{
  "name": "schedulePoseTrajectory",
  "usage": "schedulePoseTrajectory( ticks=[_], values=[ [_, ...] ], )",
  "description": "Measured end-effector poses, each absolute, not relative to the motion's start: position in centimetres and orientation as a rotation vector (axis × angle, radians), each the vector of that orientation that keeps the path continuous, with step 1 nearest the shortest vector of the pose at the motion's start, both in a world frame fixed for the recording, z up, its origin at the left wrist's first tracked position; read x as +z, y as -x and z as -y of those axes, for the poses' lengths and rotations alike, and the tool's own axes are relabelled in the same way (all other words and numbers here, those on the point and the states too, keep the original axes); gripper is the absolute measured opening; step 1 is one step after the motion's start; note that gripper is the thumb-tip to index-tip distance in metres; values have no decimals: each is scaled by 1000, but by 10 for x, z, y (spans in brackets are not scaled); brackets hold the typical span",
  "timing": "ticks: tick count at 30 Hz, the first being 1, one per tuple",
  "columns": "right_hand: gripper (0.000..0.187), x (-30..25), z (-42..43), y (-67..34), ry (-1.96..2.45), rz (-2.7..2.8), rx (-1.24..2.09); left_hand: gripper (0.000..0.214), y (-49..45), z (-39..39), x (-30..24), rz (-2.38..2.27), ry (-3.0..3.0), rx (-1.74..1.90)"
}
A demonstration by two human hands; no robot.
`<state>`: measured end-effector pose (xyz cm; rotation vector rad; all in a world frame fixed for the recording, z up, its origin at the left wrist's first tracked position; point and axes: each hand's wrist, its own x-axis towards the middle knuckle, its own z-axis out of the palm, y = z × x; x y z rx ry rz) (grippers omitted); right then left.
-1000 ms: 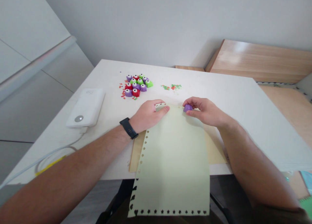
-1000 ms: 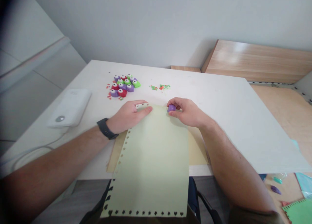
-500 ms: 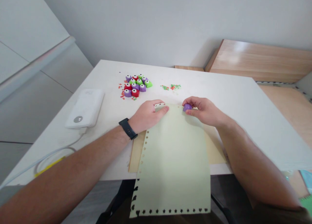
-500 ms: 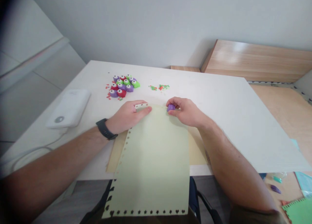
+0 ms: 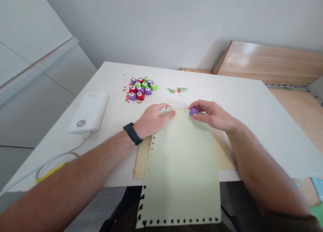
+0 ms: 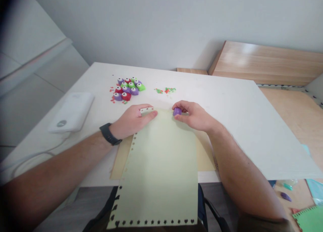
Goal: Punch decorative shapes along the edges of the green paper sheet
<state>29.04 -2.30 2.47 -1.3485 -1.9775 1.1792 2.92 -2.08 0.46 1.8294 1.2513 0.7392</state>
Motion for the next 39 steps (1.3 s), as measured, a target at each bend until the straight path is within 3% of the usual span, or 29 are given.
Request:
schedulePoseTrajectory(
  ticks=[9, 39],
  values=[
    [34, 23, 20, -300, 1319, 1805, 1252, 41, -27, 20, 1, -1267, -1839, 749],
    [28, 27, 20, -308, 1349, 1872, 1333, 43, -27, 20, 0, -1298, -1863, 759]
  ],
)
